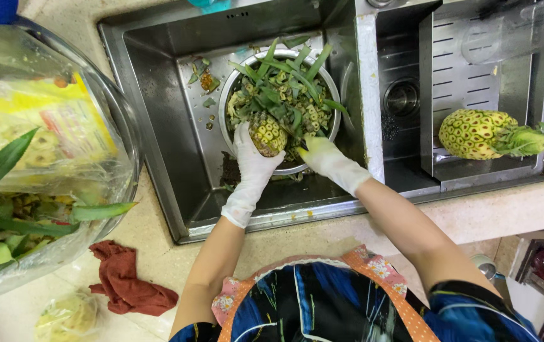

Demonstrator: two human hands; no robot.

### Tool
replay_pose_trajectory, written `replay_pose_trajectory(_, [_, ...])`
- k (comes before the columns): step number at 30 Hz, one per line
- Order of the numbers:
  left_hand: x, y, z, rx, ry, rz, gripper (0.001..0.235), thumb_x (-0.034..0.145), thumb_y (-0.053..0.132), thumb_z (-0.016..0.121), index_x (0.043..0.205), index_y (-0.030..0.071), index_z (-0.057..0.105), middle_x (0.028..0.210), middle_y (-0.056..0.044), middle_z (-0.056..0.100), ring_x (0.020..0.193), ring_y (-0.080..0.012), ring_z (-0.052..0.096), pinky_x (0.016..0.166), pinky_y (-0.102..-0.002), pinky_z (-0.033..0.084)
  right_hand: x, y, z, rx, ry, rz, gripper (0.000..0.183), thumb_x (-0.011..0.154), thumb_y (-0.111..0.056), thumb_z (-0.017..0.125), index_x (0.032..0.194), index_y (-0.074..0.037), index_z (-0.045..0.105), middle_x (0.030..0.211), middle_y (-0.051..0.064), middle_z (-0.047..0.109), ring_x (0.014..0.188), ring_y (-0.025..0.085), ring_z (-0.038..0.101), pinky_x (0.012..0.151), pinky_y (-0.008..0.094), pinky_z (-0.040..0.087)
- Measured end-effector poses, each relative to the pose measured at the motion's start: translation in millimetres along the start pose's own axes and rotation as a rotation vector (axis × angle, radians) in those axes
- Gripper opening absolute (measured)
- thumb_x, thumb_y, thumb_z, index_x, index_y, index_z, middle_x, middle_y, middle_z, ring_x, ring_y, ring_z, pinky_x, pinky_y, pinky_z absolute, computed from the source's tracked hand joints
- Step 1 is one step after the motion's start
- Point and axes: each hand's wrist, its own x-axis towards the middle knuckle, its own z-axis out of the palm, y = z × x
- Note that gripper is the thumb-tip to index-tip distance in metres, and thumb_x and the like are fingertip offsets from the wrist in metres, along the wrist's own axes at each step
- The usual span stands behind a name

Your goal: The person peels pineapples over a kitchen sink using a knife. They hold the pineapple with one hand and remove the skin with the other, discarding the peels into a bowl in the sink. The person handles multiple pineapples sequentially.

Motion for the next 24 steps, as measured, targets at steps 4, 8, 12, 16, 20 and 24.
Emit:
replay_pose_trajectory(4, [7, -3, -23, 0.036, -0.042, 0.056, 0.114, 0.056, 0.025, 0.097, 0.149, 0.001, 0.034, 0.149, -0.025, 0.039, 0.14, -0.0412, 0.04, 0.12, -0.045, 0.036, 26, -15, 0, 0.136, -0.106, 0.071, 0.055, 0.098, -0.04, 0.061, 0.132, 0.003, 0.059, 0.126, 0.027, 0.064, 0.119, 0.042, 0.062, 0.102, 0.043, 0.048])
replay_pose_trajectory(8, [11, 8, -56, 0.458, -0.343, 0.17, 0.115, 0.057, 0.027, 0.098, 0.148, 0.004, 0.033, 0.152, -0.023, 0.037, 0.14, -0.0432, 0.036, 0.116, -0.051, 0.031, -11, -19, -9, 0.358, -0.35, 0.24, 0.059, 0.102, -0.036, 0.06, 0.146, 0.0, 0.045, 0.128, 0.035, 0.061, 0.119, 0.053, 0.056, 0.098, 0.055, 0.045])
replay_pose_trajectory(12, [-4, 27, -58, 0.361, -0.34, 0.216, 0.128, 0.05, 0.028, 0.099, 0.151, -0.001, 0.026, 0.156, -0.025, 0.03, 0.141, -0.0421, 0.035, 0.113, -0.049, 0.035, -19, -12, -5, 0.266, -0.097, -0.011, 0.057, 0.098, -0.041, 0.065, 0.131, 0.005, 0.058, 0.116, 0.025, 0.069, 0.106, 0.04, 0.067, 0.092, 0.044, 0.052])
replay_pose_trajectory(16, [-12, 36, -52, 0.135, -0.179, -0.029, 0.134, 0.045, 0.036, 0.103, 0.146, -0.007, 0.025, 0.153, -0.032, 0.027, 0.137, -0.0425, 0.038, 0.113, -0.043, 0.039, -69, -29, 1, -0.009, 0.109, -0.067, 0.043, 0.101, -0.037, 0.061, 0.12, 0.002, 0.058, 0.092, 0.028, 0.071, 0.086, 0.047, 0.069, 0.076, 0.052, 0.055])
replay_pose_trajectory(20, [-5, 39, -52, 0.202, -0.203, -0.083, 0.109, 0.058, 0.036, 0.094, 0.14, -0.003, 0.033, 0.138, -0.024, 0.046, 0.127, -0.0385, 0.049, 0.11, -0.043, 0.044, -142, -49, -14, -0.136, 0.092, -0.053, 0.031, 0.098, -0.034, 0.061, 0.105, -0.004, 0.057, 0.085, 0.023, 0.072, 0.077, 0.045, 0.07, 0.07, 0.055, 0.055])
replay_pose_trajectory(24, [1, 35, -39, -1.08, -0.352, -0.429, 0.058, 0.091, 0.034, 0.066, 0.137, 0.008, 0.041, 0.138, -0.013, 0.057, 0.126, -0.0295, 0.057, 0.108, -0.045, 0.05, -161, -49, -16, -0.174, 0.079, -0.084, 0.025, 0.095, -0.027, 0.061, 0.103, -0.004, 0.054, 0.08, 0.02, 0.07, 0.072, 0.043, 0.07, 0.063, 0.054, 0.055])
